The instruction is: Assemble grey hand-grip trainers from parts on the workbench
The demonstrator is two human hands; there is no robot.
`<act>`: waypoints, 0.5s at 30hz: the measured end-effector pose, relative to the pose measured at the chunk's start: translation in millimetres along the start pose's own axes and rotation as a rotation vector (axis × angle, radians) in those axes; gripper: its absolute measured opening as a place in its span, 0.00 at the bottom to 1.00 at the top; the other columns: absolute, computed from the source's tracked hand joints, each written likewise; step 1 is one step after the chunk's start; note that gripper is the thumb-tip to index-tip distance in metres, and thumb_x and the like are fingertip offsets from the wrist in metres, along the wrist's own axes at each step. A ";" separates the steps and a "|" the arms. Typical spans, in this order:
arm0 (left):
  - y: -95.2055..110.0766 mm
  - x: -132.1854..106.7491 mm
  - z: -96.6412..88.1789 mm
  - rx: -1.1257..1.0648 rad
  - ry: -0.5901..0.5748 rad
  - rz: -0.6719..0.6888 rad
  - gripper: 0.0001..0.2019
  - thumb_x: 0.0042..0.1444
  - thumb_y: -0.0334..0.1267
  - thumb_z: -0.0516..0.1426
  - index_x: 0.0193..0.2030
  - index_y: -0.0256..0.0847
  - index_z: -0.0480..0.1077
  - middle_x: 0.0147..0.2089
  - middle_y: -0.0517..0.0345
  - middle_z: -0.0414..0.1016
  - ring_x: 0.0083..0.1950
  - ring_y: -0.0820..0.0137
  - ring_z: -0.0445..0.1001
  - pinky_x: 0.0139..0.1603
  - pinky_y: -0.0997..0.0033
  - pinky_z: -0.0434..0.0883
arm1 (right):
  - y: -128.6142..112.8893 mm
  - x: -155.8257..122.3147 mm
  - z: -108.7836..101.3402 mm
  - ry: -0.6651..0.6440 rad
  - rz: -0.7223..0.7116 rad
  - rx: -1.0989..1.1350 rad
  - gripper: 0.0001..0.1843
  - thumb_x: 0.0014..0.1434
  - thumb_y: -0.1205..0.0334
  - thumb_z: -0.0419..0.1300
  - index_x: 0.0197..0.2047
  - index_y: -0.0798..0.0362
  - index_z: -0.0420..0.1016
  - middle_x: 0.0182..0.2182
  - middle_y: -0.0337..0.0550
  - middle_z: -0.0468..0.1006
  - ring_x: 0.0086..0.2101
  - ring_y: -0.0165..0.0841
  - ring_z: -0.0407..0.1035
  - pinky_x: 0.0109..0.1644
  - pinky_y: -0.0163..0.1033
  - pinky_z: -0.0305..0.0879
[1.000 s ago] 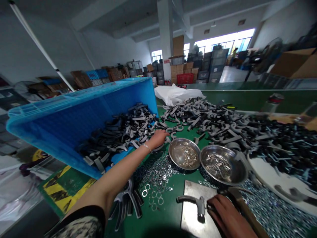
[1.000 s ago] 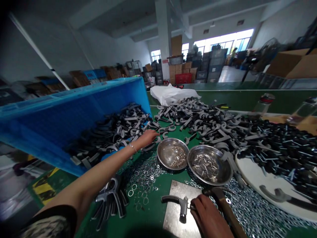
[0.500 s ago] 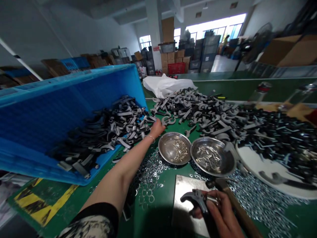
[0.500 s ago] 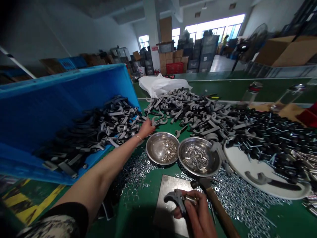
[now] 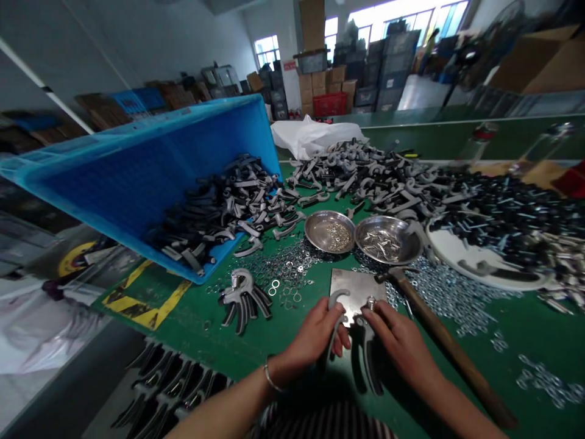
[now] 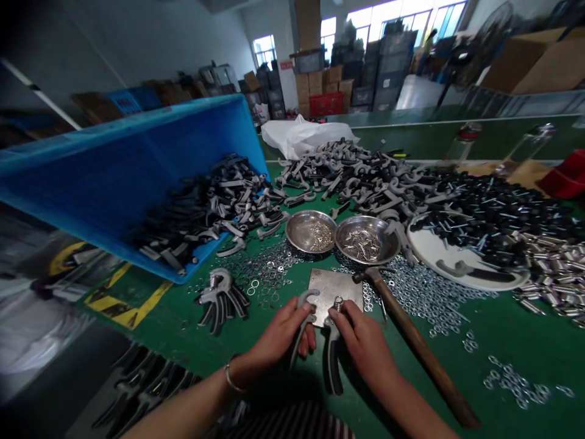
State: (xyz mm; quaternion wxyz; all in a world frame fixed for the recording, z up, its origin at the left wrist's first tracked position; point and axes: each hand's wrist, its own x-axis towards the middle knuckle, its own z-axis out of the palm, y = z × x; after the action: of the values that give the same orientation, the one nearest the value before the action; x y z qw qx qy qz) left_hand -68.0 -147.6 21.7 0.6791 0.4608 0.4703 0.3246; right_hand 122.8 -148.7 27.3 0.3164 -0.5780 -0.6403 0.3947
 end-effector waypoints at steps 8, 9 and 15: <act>3.1 -14.0 20.3 0.173 0.020 0.041 0.26 0.66 0.63 0.43 0.48 0.40 0.63 0.18 0.66 0.67 0.15 0.72 0.63 0.17 0.75 0.58 | -7.6 -19.8 0.4 -0.006 -0.174 -0.261 0.16 0.70 0.48 0.46 0.36 0.47 0.64 0.27 0.44 0.78 0.29 0.41 0.76 0.33 0.40 0.66; 4.6 -14.3 22.5 0.198 0.018 0.043 0.27 0.66 0.63 0.43 0.48 0.40 0.64 0.18 0.66 0.67 0.16 0.72 0.64 0.18 0.74 0.59 | -10.3 -22.0 1.6 -0.014 -0.189 -0.250 0.15 0.70 0.49 0.46 0.36 0.47 0.64 0.27 0.43 0.78 0.29 0.41 0.76 0.33 0.39 0.66; 14.5 -11.6 27.2 0.189 0.024 0.094 0.26 0.65 0.62 0.45 0.49 0.42 0.67 0.23 0.63 0.71 0.20 0.70 0.68 0.23 0.71 0.65 | -26.0 -32.8 0.2 0.061 -0.257 -0.169 0.13 0.70 0.52 0.46 0.39 0.48 0.66 0.27 0.42 0.79 0.28 0.37 0.76 0.32 0.37 0.66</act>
State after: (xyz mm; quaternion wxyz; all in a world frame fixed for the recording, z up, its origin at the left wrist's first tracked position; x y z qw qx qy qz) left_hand -46.5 -161.1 42.8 0.6110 0.5401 0.4849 0.3158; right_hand 114.2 -181.7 51.5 0.3339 -0.5276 -0.7300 0.2780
